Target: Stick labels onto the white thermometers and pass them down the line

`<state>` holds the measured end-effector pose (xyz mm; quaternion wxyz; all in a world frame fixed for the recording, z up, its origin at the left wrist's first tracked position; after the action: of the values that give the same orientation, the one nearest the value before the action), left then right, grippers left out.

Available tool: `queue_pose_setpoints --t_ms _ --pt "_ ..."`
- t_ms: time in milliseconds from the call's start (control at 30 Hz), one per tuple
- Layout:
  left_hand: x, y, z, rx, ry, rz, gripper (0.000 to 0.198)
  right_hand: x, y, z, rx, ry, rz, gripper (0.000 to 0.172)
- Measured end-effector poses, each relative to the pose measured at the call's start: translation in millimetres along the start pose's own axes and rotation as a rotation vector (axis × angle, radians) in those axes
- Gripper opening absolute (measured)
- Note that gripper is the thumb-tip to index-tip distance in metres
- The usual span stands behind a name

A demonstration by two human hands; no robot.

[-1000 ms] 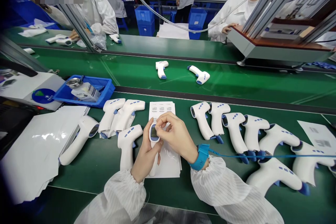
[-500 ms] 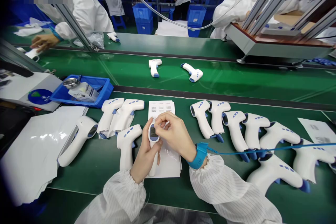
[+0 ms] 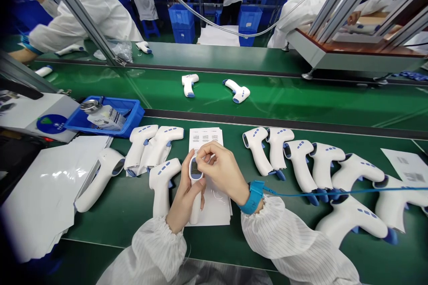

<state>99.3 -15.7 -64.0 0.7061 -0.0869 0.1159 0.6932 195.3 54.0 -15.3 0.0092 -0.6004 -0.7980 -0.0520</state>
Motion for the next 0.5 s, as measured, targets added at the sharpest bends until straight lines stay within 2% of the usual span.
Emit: queue_pose_setpoints --t_ms 133,367,467,500 --pt "-0.6 2.9 -2.9 -0.01 0.034 0.027 0.062 0.3 -0.4 -0.5 0.0 0.011 -0.002 0.011" --pt "-1.1 -3.9 -5.7 -0.039 0.087 -0.074 0.064 -2.4 0.3 -4.2 -0.045 0.081 0.016 0.012" --pt "-0.3 -0.4 -4.1 0.025 0.058 -0.027 0.064 -5.8 -0.9 -6.7 -0.064 0.115 -0.014 0.01" --pt "0.1 1.8 -3.4 0.058 0.041 0.004 0.063 -6.2 -2.8 -6.4 -0.067 0.113 -0.05 0.016"
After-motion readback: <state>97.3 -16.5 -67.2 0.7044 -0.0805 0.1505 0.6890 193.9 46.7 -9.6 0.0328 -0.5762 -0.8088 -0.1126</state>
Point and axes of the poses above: each hand's wrist, its own x-axis towards the middle knuckle, its own y-axis out of the back of the hand, z = x × y, the point moved 7 cm from there along x, towards the middle knuckle, and after that the axes turned 13 degrees about x, right-handed, at the moved point
